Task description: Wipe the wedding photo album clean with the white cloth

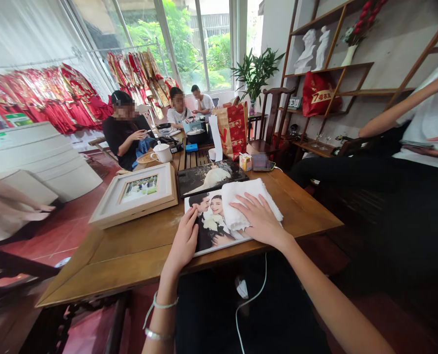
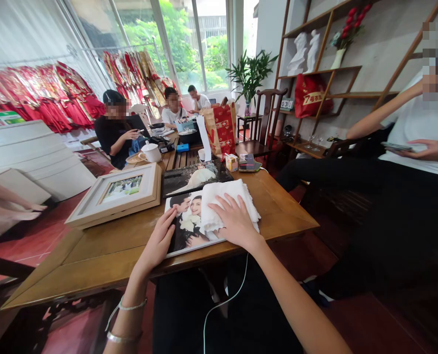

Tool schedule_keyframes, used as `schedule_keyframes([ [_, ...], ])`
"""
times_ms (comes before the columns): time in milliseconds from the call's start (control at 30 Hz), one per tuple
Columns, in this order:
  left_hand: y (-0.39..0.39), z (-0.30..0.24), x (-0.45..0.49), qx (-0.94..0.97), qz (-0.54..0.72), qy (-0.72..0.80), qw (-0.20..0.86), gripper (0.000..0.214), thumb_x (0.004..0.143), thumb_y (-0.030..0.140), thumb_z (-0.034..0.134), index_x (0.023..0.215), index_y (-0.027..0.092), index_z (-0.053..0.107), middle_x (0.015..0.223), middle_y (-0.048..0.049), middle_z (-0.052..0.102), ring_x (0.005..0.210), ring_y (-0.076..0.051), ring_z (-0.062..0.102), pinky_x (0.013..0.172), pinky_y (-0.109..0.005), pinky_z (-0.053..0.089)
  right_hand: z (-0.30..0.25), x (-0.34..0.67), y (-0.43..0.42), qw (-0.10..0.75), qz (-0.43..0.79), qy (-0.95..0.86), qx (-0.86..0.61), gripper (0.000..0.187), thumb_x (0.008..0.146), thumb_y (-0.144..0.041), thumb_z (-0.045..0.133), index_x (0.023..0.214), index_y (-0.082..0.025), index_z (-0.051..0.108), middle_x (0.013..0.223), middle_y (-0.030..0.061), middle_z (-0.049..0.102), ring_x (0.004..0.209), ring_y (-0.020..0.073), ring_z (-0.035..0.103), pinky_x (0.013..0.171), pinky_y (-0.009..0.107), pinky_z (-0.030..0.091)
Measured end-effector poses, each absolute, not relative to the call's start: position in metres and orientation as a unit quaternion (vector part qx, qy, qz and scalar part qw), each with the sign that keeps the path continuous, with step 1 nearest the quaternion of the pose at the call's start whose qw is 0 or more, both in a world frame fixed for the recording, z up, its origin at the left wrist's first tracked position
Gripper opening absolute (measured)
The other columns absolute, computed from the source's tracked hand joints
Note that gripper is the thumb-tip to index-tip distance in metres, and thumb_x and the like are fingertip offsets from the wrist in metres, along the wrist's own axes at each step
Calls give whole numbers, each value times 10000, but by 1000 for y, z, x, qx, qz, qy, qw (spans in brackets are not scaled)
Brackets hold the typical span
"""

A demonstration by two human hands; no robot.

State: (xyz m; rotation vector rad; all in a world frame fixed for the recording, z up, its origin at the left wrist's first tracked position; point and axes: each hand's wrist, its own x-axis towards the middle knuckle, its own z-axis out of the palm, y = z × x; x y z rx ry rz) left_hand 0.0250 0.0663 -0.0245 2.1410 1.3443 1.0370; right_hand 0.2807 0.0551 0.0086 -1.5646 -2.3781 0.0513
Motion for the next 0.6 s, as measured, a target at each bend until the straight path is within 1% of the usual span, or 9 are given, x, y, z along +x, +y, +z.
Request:
schedule_keyframes([
  [167, 67, -25, 25, 768, 372, 479, 203, 458, 934, 262, 355, 1383, 214, 433, 1503, -91, 354, 1403, -218, 289, 1174, -458, 169, 9, 279, 61, 151, 16, -824, -546, 605, 805, -312, 560, 1388, -275, 403, 1513, 48, 324, 1408, 275, 174, 1130, 508, 72],
  [367, 66, -23, 26, 766, 369, 484, 205, 460, 931, 257, 352, 1378, 190, 440, 1502, -106, 352, 1401, -226, 291, 1172, -455, 177, 9, 276, 70, 149, 18, -821, -551, 622, 785, -220, 552, 1386, -274, 404, 1511, 48, 328, 1404, 273, 184, 1127, 512, 77],
  [533, 66, -22, 26, 769, 366, 483, 205, 458, 936, 261, 349, 1382, 201, 431, 1507, -97, 344, 1402, -218, 290, 1175, -450, 171, 10, 275, 66, 156, 22, -821, -549, 595, 801, -278, 547, 1381, -262, 416, 1511, 63, 327, 1405, 286, 177, 1127, 521, 70],
  [600, 66, -22, 26, 771, 361, 484, 204, 465, 936, 255, 341, 1388, 185, 421, 1510, -110, 335, 1404, -221, 285, 1176, -451, 168, 11, 274, 59, 156, 28, -822, -547, 619, 776, -249, 548, 1381, -257, 417, 1513, 64, 321, 1407, 288, 169, 1128, 523, 66],
])
